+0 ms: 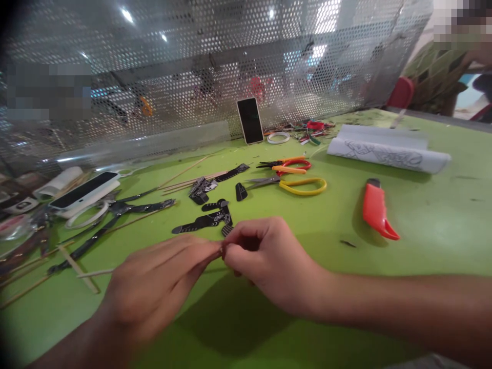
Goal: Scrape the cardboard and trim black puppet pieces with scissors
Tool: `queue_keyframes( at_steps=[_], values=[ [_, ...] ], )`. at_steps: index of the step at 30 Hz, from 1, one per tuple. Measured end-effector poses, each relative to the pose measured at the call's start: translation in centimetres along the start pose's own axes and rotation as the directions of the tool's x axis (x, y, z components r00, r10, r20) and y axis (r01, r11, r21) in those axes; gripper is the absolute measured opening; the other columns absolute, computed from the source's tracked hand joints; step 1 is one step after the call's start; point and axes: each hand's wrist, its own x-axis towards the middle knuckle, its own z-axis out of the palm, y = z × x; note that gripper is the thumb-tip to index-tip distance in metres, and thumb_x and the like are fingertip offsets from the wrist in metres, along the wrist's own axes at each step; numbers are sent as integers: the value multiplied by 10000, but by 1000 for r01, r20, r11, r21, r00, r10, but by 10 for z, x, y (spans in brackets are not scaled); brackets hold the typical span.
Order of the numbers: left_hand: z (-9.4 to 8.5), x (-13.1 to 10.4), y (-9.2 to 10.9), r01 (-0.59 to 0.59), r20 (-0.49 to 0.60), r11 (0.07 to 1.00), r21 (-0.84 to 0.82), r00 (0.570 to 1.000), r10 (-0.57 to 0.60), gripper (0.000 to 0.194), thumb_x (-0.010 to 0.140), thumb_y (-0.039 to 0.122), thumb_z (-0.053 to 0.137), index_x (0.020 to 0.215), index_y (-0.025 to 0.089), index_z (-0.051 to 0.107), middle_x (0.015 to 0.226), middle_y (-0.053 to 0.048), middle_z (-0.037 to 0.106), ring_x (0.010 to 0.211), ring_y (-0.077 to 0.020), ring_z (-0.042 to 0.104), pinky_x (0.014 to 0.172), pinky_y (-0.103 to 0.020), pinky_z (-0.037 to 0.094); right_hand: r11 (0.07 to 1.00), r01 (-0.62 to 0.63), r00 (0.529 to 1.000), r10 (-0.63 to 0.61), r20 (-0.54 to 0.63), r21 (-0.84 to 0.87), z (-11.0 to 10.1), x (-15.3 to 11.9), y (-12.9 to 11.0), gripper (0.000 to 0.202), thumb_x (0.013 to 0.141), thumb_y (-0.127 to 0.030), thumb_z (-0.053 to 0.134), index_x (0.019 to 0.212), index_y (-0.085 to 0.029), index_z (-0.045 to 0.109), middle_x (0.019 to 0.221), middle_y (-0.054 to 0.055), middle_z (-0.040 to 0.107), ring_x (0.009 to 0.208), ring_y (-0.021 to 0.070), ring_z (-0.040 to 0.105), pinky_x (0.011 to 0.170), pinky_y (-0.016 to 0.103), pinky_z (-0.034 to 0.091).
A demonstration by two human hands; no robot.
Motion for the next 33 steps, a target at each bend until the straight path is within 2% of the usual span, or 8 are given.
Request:
queue_keyframes(
  at_steps=[4, 8, 11, 14, 18, 25, 29, 33],
  values=[
    [3, 1, 8, 164, 59, 983, 78, 984, -169, 156, 885, 55, 465, 889, 136, 597, 731, -38, 596, 642, -150, 557, 573, -275, 473, 986, 129, 991, -130, -4, -102, 0, 3, 3, 156, 722, -123, 502, 690, -151, 652, 563, -40, 494, 514, 67, 413, 461, 180, 333],
    [-1, -1, 14, 248, 128, 963, 105, 957, -260, 166, 877, 71, 434, 787, 152, 547, 730, -43, 570, 641, -155, 531, 556, -269, 450, 958, 219, 976, -219, 22, -186, 1, 4, 5, 152, 738, -120, 510, 688, -146, 652, 589, -27, 514, 554, 77, 427, 502, 186, 357],
    [-4, -3, 13, 254, 162, 964, 75, 951, -264, 209, 878, 48, 411, 762, 155, 549, 695, -32, 542, 609, -147, 498, 540, -262, 421, 924, 282, 959, -283, 37, -256, 0, 5, 6, 146, 733, -107, 521, 690, -150, 654, 588, -26, 523, 548, 77, 433, 502, 187, 357],
    [-5, -3, 9, 198, 145, 980, -1, 970, -196, 206, 863, 18, 423, 800, 140, 576, 675, -23, 522, 593, -140, 469, 533, -258, 391, 908, 300, 953, -299, 51, -291, -1, 4, 5, 151, 717, -87, 527, 676, -155, 655, 581, -27, 524, 541, 77, 434, 495, 189, 350],
    [-4, -2, 3, 108, 135, 994, -25, 985, -104, 224, 836, -22, 418, 800, 129, 580, 665, -20, 506, 585, -137, 438, 529, -269, 358, 932, 257, 966, -249, 66, -257, -3, 4, 2, 157, 691, -70, 530, 650, -157, 654, 547, -41, 484, 519, 68, 401, 469, 184, 317],
    [0, -5, -2, 25, 45, 999, -41, 999, -24, 243, 816, -64, 458, 900, 101, 615, 735, -46, 613, 636, -140, 535, 588, -278, 429, 998, 26, 996, -22, 85, -53, -3, 5, 3, 131, 723, -121, 522, 668, -149, 637, 539, -51, 454, 498, 57, 361, 435, 174, 282],
    [0, -1, 10, 136, -41, 991, 5, 990, -136, 153, 839, 17, 515, 828, 134, 614, 682, -22, 591, 608, -130, 512, 555, -271, 413, 995, -84, 992, 78, 98, 57, 0, 5, 2, 137, 725, -155, 519, 679, -145, 647, 533, -39, 493, 474, 59, 390, 420, 171, 302],
    [-3, 2, 21, 255, -29, 967, 12, 967, -254, 147, 835, 65, 483, 788, 146, 596, 657, -15, 554, 586, -130, 493, 517, -270, 393, 996, -52, 993, 44, 109, 71, 2, 2, 1, 132, 724, -140, 527, 709, -145, 659, 515, -47, 473, 459, 57, 407, 418, 166, 330]
  ],
)
